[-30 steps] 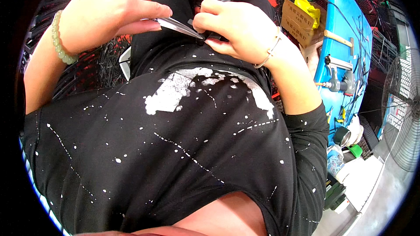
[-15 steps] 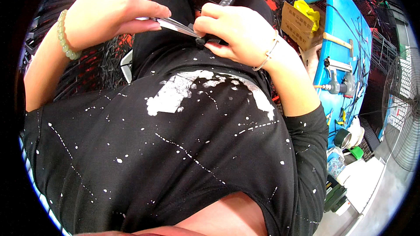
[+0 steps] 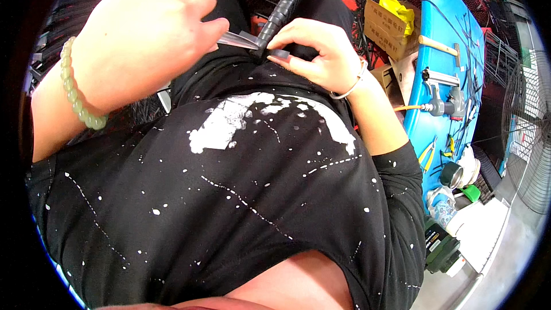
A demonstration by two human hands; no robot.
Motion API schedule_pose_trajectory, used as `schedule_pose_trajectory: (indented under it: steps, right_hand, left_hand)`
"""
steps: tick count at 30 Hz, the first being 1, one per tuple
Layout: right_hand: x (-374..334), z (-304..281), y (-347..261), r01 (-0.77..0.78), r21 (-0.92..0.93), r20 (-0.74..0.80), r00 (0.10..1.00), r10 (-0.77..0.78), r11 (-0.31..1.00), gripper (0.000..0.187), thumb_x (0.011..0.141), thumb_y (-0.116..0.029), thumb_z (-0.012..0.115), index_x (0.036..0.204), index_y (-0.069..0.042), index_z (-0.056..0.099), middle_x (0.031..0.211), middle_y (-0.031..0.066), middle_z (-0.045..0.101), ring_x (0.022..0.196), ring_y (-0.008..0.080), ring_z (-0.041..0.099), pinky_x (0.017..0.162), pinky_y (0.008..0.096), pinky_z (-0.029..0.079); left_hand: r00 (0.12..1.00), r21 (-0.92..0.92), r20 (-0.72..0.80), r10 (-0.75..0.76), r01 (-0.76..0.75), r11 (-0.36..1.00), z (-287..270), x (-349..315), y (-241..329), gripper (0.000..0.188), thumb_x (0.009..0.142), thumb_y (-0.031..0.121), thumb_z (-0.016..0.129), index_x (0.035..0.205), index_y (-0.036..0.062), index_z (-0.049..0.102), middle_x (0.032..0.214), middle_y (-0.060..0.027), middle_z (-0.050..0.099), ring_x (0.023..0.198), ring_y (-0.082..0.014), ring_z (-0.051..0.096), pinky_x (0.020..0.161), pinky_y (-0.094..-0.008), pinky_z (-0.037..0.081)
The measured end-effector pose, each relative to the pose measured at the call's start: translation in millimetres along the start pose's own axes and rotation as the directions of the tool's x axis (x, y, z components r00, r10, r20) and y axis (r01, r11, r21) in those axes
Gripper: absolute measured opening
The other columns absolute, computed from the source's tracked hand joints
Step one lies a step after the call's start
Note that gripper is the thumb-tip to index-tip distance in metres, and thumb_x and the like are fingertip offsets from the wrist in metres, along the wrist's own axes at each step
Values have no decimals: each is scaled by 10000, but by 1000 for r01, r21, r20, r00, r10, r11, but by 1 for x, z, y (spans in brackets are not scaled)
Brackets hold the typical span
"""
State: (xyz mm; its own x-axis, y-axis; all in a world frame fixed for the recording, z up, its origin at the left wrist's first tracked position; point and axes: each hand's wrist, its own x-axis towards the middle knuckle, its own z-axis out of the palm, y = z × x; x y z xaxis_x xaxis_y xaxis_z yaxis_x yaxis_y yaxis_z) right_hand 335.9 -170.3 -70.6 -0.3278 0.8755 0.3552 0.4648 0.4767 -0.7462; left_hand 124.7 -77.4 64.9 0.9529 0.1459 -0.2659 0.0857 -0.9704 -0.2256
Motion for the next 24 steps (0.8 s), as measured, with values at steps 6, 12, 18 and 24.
schedule_pose_trajectory:
  steps: [6,12,18,24]
  right_hand:
    - [-17,15,4,-151,222,-156,970,187,963,249,770,-18,689,1017,-17,654,887,82,655,791,178,645,714,276,502]
    - [2,20,-6,-18,-186,-128,992,-6,982,324,759,-121,708,1075,-101,638,851,60,610,746,214,620,651,295,500]
    - [8,22,-6,75,-350,-96,989,-115,934,205,772,-185,690,961,-119,646,867,20,615,723,216,630,627,305,509]
    - [14,13,-5,74,-318,-22,996,-85,945,157,763,-185,681,889,-105,630,863,22,604,730,227,623,628,313,506]
  left_hand:
    - [932,-192,-53,358,-362,912,-28,11,-20,139,747,186,579,754,62,643,664,-108,588,574,-267,618,474,-364,484]
    - [990,89,-4,143,-143,986,-17,18,-24,141,735,223,675,801,99,659,688,-69,579,695,-242,626,615,-365,488]
    - [989,-181,-134,61,-85,980,29,-19,-51,197,775,233,667,927,108,677,680,-73,547,619,-256,589,554,-359,457]
    - [967,-209,-250,41,-95,973,40,-23,-51,206,763,223,685,927,100,679,684,-67,553,604,-251,589,546,-360,464]
